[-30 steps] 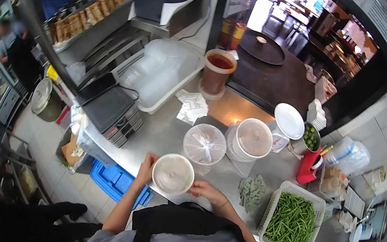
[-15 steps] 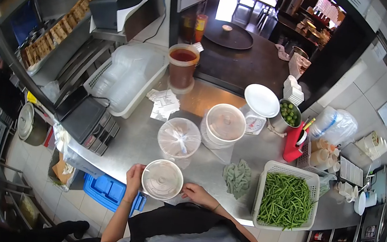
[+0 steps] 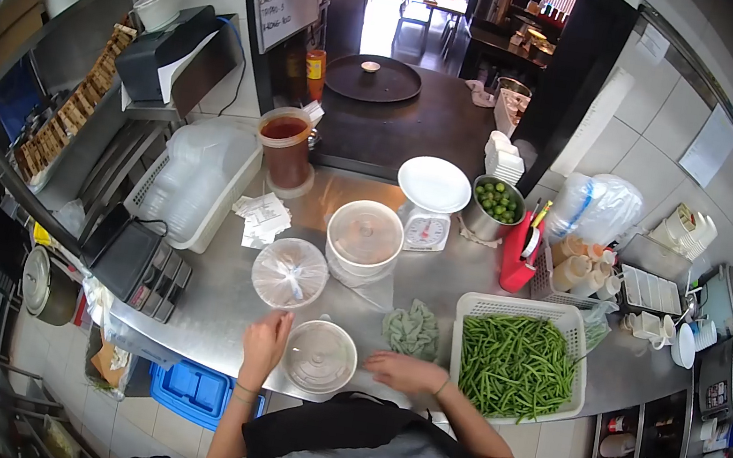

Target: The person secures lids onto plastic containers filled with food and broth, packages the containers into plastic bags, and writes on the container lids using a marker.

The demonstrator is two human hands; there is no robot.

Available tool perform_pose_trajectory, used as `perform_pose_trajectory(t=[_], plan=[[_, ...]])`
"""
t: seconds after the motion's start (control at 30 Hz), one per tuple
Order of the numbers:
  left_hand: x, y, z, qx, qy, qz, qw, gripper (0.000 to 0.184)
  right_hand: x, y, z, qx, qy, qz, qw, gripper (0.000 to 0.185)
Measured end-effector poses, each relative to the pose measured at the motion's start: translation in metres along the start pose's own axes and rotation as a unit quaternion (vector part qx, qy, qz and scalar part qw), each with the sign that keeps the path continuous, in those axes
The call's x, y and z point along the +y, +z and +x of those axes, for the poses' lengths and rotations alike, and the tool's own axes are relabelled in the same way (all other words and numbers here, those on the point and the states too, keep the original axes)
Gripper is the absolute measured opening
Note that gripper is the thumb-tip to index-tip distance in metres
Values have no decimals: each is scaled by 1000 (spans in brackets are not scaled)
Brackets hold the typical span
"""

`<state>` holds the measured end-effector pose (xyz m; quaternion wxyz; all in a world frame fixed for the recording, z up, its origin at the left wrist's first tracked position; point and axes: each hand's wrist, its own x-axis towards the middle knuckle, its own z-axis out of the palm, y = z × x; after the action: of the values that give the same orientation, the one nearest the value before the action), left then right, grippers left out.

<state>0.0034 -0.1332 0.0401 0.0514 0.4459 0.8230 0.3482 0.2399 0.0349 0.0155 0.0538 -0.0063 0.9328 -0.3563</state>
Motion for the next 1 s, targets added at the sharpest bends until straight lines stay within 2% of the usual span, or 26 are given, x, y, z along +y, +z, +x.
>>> perform_pose_trajectory(t=[0.03,0.07,0.17,0.23,0.3,0.37,0.4,0.43,0.5,0.53,0.6,0.63,0.7,0.77,0.8,0.9,0.97,1.0], plan=[[13,-4,13,10,1,-69,998,23,-9,-32,-8,-40,47,41,997,36],[26,-2,24,15,6,-141,990,21,-6,-56,-18,-28,46,54,997,37],[51,15,52,13,31,-229,973,17,12,-138,-43,16,82,83,993,41],[69,25,62,-32,30,-288,957,18,66,-177,-57,137,89,108,981,39],[85,31,66,-93,13,-380,920,19,97,-216,-67,319,182,251,895,39],[102,28,62,-157,18,-396,905,19,153,-244,-67,519,215,223,797,36],[106,28,60,-180,28,-407,895,19,193,-253,-68,586,235,244,736,34],[109,29,58,-199,37,-418,885,20,234,-267,-71,645,251,264,671,32],[111,28,53,-231,50,-415,879,20,294,-280,-87,659,267,368,599,31],[109,27,50,-242,54,-411,877,21,306,-284,-86,682,293,357,567,27],[100,31,43,-244,38,-411,877,22,316,-286,-89,642,362,353,575,23],[96,33,42,-248,31,-411,877,23,316,-283,-91,645,321,369,587,27],[93,32,39,-243,18,-413,878,24,327,-290,-100,606,328,423,589,33],[92,31,35,-246,12,-409,879,25,380,-286,-101,741,259,195,588,32],[92,31,34,-244,11,-406,881,26,409,-285,-97,788,230,69,567,33],[100,36,38,-230,28,-390,891,29,267,-278,-77,757,111,-55,642,21],[114,39,37,-199,51,-390,898,34,121,-259,-57,628,116,158,753,17],[126,41,38,-174,68,-394,900,36,75,-245,-48,572,91,247,777,16]])
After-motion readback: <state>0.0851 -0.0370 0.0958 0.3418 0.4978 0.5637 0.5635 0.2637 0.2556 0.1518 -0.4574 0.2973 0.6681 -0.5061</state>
